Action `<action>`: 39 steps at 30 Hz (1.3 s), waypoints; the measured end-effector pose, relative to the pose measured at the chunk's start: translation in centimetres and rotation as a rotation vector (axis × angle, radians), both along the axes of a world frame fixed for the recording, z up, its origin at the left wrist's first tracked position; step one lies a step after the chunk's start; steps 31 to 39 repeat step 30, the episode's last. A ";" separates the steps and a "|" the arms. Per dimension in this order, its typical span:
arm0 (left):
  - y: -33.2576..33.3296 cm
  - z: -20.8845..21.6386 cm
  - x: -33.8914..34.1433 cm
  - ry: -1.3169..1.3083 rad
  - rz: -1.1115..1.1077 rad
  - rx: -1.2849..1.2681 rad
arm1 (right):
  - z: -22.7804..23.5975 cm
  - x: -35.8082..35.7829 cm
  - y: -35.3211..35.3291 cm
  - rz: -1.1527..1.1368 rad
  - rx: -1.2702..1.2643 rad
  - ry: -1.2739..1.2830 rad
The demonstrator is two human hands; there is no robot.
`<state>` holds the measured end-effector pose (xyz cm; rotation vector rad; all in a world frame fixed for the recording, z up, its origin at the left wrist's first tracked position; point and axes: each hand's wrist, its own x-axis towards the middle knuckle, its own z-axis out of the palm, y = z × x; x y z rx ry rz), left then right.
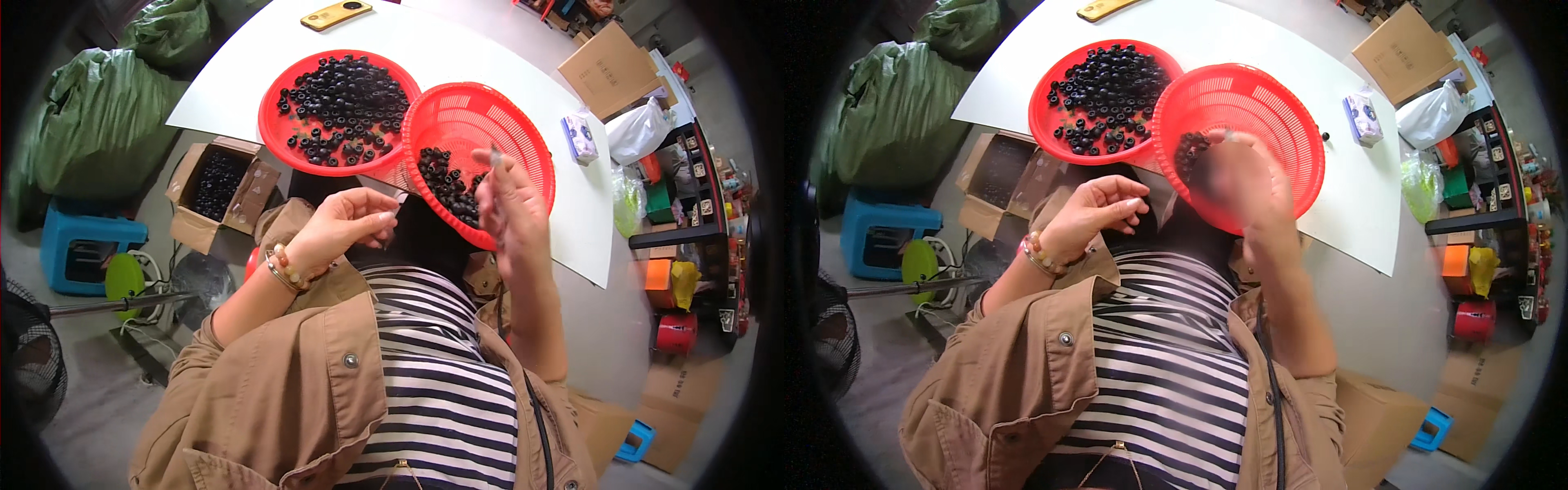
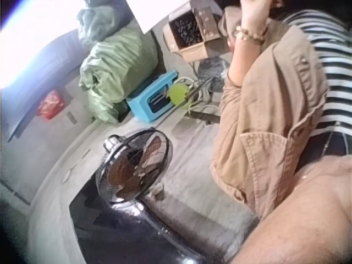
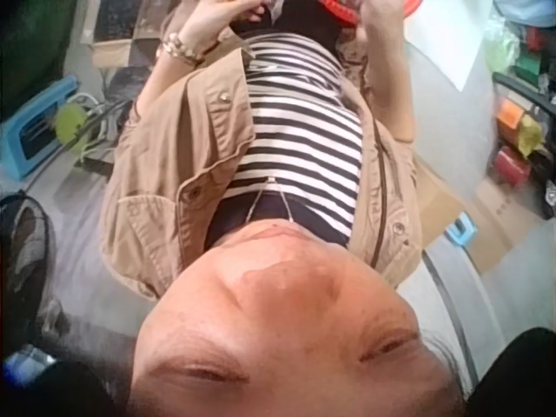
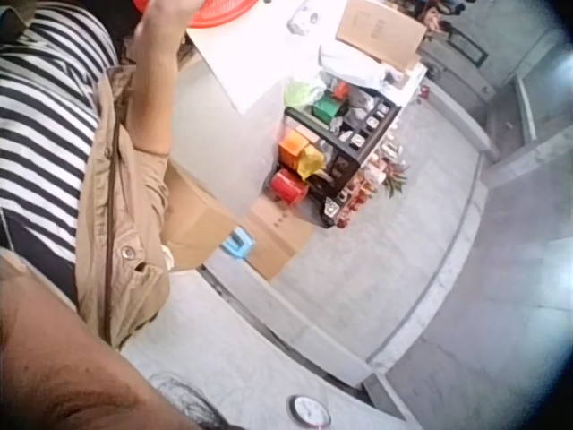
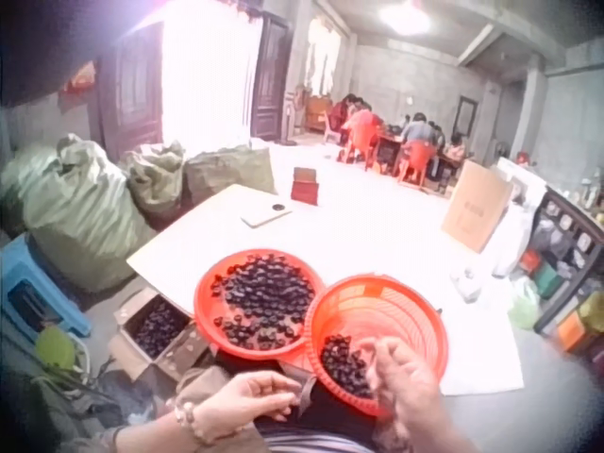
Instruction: The recorder is peeling small black fruits and putting the peeled fruit and skins into different containers.
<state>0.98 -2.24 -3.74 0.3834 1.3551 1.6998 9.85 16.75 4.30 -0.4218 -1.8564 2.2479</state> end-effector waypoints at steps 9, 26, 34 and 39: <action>0.0 0.1 0.1 0.056 -0.073 -0.050 | -3.5 -5.2 6.8 0.301 1.025 -0.294; 0.0 0.2 0.3 0.051 -0.040 0.015 | -4.9 -6.5 6.6 0.323 1.440 -0.338; -0.3 0.5 0.3 0.099 0.008 0.142 | -2.9 -5.6 5.8 0.263 1.013 -0.306; -0.3 0.5 0.3 0.099 0.008 0.142 | -2.9 -5.6 5.8 0.263 1.013 -0.306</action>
